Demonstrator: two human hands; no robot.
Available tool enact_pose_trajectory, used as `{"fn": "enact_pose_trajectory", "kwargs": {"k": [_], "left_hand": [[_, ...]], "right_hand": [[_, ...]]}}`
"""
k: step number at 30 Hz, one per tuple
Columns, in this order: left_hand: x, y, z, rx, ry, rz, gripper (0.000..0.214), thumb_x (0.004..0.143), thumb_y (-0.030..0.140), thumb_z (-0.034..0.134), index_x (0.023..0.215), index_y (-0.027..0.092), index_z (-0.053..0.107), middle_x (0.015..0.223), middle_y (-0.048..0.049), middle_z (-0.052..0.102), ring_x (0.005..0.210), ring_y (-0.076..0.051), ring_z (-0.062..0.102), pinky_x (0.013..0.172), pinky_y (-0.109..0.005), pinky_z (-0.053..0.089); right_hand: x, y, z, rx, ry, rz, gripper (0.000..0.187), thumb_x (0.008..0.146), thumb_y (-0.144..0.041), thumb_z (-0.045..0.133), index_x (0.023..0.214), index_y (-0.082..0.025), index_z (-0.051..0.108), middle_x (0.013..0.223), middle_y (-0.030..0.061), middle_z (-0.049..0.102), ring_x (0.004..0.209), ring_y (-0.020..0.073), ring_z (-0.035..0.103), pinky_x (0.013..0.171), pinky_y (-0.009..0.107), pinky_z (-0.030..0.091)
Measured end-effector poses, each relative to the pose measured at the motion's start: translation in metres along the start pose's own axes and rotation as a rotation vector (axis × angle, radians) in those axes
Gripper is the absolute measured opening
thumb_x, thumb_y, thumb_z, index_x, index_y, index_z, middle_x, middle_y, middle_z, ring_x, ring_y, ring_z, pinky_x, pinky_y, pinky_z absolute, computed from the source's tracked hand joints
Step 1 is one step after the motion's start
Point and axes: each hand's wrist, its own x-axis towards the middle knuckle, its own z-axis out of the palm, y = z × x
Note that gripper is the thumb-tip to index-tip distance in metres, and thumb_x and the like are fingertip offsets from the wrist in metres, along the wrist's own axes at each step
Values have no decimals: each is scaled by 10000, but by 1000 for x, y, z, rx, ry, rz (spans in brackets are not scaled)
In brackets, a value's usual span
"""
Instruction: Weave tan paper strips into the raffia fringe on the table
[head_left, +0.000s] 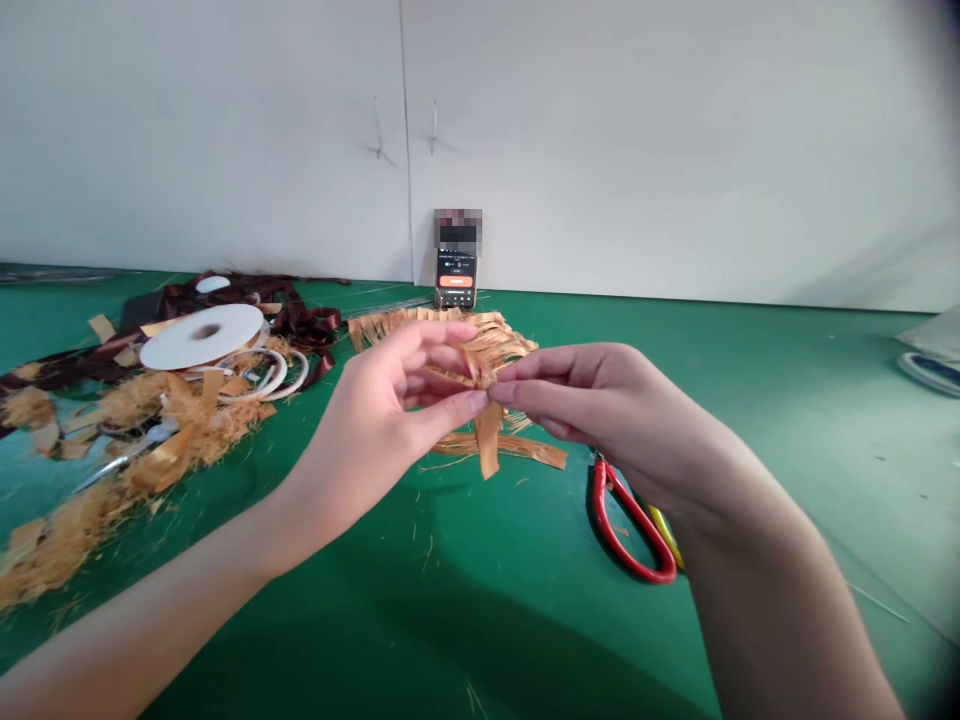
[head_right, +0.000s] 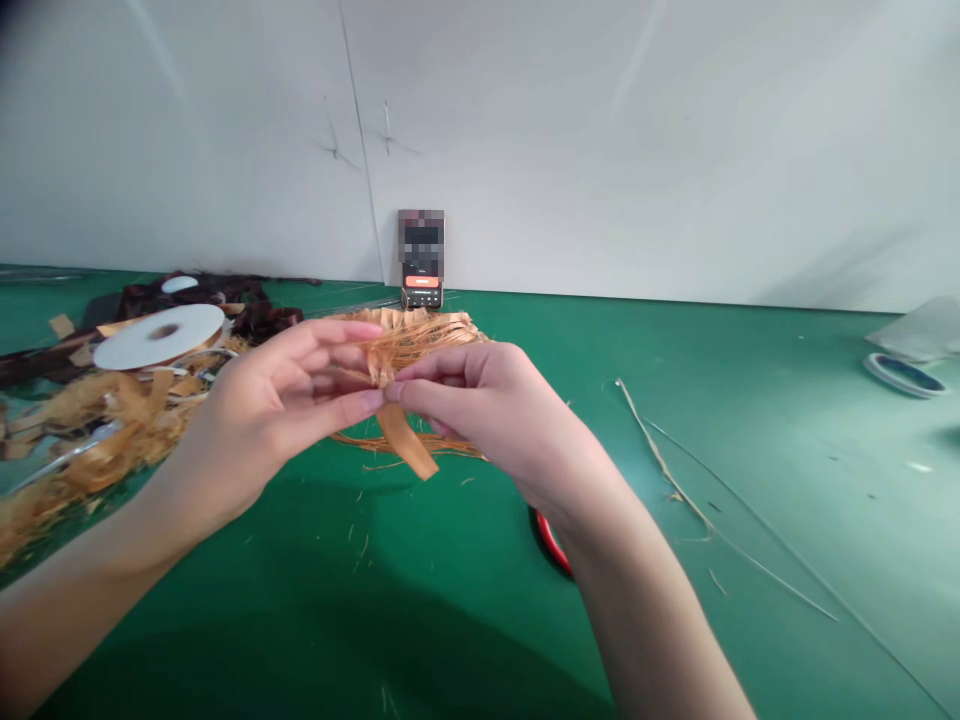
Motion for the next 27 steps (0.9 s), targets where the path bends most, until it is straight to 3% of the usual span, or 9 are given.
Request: {"fn": "enact_pose_trajectory", "kwargs": {"k": [3, 10, 13, 21, 27], "left_hand": [[-1, -4, 0, -59, 8, 7, 293, 758, 240, 733, 1036, 208, 647, 877, -20, 697, 837, -169, 671, 735, -259, 568], [-2, -9, 6, -227, 122, -20, 223, 738, 255, 762, 929, 219, 652, 818, 12, 673, 802, -133, 652, 708, -213, 549], [-2, -10, 8, -266, 150, -12, 216, 743, 232, 759, 920, 218, 636, 822, 19, 672, 817, -124, 651, 740, -204, 545], [-5, -7, 8, -121, 104, 61, 332, 772, 222, 720, 1093, 240, 640, 1094, -24, 676, 811, -140, 657, 754, -255, 566], [-7, -1, 9, -51, 52, 14, 433, 733, 224, 755, 1145, 249, 625, 1135, -25, 678, 878, -177, 677, 755, -268, 585]], "right_hand": [[1, -1, 2, -16, 11, -10, 134, 776, -261, 672, 687, -165, 701, 488, -59, 424, 441, 48, 309, 417, 240, 217], [1, 1, 8, -6, 60, -38, 315, 793, -245, 610, 515, -176, 478, 495, -64, 372, 472, 54, 288, 448, 247, 223], [1, 4, 10, -29, 57, -35, 316, 801, -245, 590, 520, -179, 460, 507, -61, 368, 483, 59, 286, 458, 251, 226], [2, 1, 6, 65, 55, -32, 379, 829, -232, 565, 491, -188, 398, 507, -52, 326, 481, 73, 255, 456, 277, 202], [1, -1, 2, 49, 27, -7, 390, 824, -308, 627, 504, -183, 441, 511, -55, 324, 486, 72, 249, 466, 286, 195]]}}
